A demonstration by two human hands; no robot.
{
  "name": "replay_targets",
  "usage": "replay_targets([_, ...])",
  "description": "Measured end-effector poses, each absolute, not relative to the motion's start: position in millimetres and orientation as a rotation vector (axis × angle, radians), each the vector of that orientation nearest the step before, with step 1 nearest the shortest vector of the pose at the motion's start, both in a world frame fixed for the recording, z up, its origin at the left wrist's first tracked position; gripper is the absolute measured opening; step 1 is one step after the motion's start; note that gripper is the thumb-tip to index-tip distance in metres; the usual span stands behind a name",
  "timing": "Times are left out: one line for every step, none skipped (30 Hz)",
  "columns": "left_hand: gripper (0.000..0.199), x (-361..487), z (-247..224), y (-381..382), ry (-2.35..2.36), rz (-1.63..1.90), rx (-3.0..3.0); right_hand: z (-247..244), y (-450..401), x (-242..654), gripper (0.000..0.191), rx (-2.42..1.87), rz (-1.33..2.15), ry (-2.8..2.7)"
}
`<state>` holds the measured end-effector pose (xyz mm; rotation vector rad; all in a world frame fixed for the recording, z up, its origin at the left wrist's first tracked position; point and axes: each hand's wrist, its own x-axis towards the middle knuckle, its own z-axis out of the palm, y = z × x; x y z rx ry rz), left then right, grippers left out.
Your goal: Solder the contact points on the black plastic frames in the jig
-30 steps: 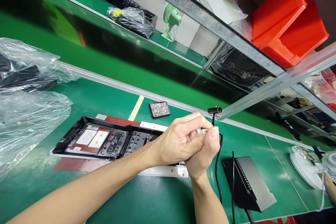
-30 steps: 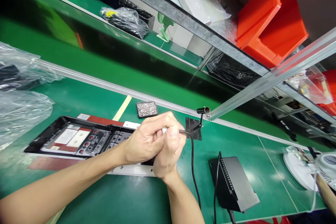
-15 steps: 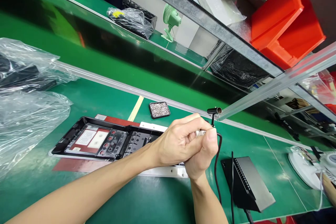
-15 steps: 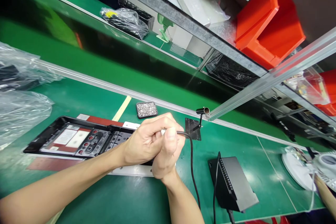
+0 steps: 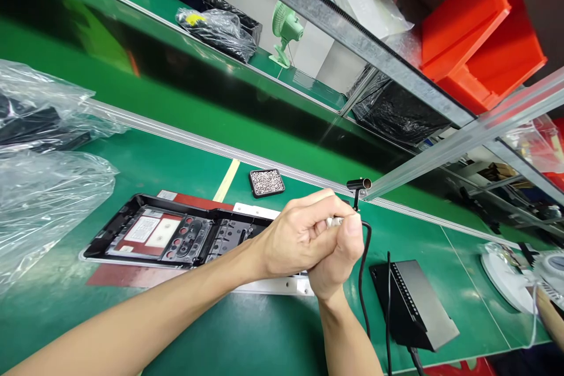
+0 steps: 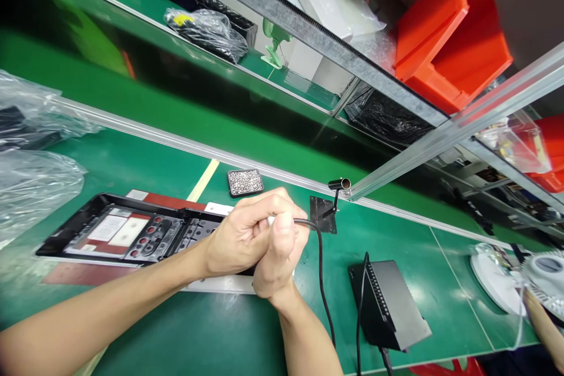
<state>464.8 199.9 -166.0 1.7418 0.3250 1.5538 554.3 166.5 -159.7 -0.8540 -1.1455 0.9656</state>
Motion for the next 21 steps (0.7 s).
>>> replay_targets([0.016, 464.6, -166.2, 199.8, 0.325, 1.551, 1.742, -159.3, 166.6, 554.0, 0.049, -0.858, 0.964, -1.144])
replay_targets([0.016, 464.5, -166.4, 199.7, 0.326, 1.548, 1.743, -158.7, 166.8, 553.6, 0.049, -0.860, 0.964, -1.145])
replay_targets([0.017, 464.3, -166.3, 199.6, 0.327, 1.546, 1.743, -157.9, 167.0, 553.2, 0.049, -0.860, 0.962, -1.148])
replay_targets([0.017, 464.3, -166.2, 199.5, 0.329, 1.544, 1.742, -157.1, 167.2, 552.7, 0.049, -0.858, 0.960, -1.153])
replay_targets([0.017, 464.3, -165.9, 199.5, 0.329, 1.543, 1.740, -156.4, 167.4, 552.2, 0.049, -0.859, 0.961, -1.157])
replay_targets([0.016, 464.4, -165.6, 199.5, 0.327, 1.544, 1.738, -155.7, 167.5, 551.8, 0.049, -0.865, 0.962, -1.160])
replay_targets([0.016, 464.5, -165.3, 199.6, 0.326, 1.544, 1.737, -155.2, 167.7, 551.5, 0.049, -0.873, 0.958, -1.158])
replay_targets([0.016, 464.7, -165.0, 199.7, 0.324, 1.545, 1.736, -154.9, 167.8, 551.3, 0.050, -0.880, 0.954, -1.154])
replay_targets([0.016, 464.8, -164.9, 199.9, 0.322, 1.546, 1.736, -154.8, 167.9, 551.3, 0.050, -0.885, 0.953, -1.146])
replay_targets([0.016, 464.9, -164.9, 200.1, 0.322, 1.546, 1.737, -155.0, 168.0, 551.4, 0.050, -0.885, 0.955, -1.137])
replay_targets([0.016, 465.0, -165.1, 200.3, 0.320, 1.547, 1.736, -155.3, 168.0, 551.6, 0.050, -0.882, 0.959, -1.130])
replay_targets([0.016, 465.0, -165.4, 200.4, 0.319, 1.548, 1.735, -155.8, 168.0, 551.7, 0.050, -0.877, 0.962, -1.126])
replay_targets([0.016, 464.9, -165.7, 200.6, 0.319, 1.548, 1.735, -156.4, 168.0, 552.0, 0.050, -0.871, 0.965, -1.124])
replay_targets([0.016, 464.9, -166.1, 200.8, 0.318, 1.548, 1.735, -157.0, 168.0, 552.1, 0.049, -0.866, 0.966, -1.126])
replay_targets([0.016, 464.9, -166.5, 200.9, 0.321, 1.546, 1.734, -157.5, 168.0, 552.3, 0.049, -0.861, 0.964, -1.131])
replay_targets([0.017, 464.9, -166.7, 201.0, 0.323, 1.543, 1.733, -158.0, 168.0, 552.4, 0.049, -0.860, 0.963, -1.136])
replay_targets([0.017, 464.9, -166.9, 201.1, 0.324, 1.537, 1.732, -158.4, 168.0, 552.4, 0.049, -0.858, 0.963, -1.140])
replay_targets([0.018, 465.1, -166.9, 201.1, 0.324, 1.533, 1.728, -158.7, 168.1, 552.4, 0.049, -0.853, 0.965, -1.143])
replay_targets([0.018, 465.2, -166.9, 201.1, 0.324, 1.530, 1.725, -158.9, 168.1, 552.3, 0.048, -0.846, 0.970, -1.144])
replay_targets([0.018, 465.5, -166.8, 201.1, 0.323, 1.530, 1.723, -159.0, 168.1, 552.3, 0.048, -0.839, 0.975, -1.144])
replay_targets([0.018, 465.7, -166.7, 201.0, 0.321, 1.532, 1.723, -159.0, 168.1, 552.3, 0.048, -0.834, 0.978, -1.142])
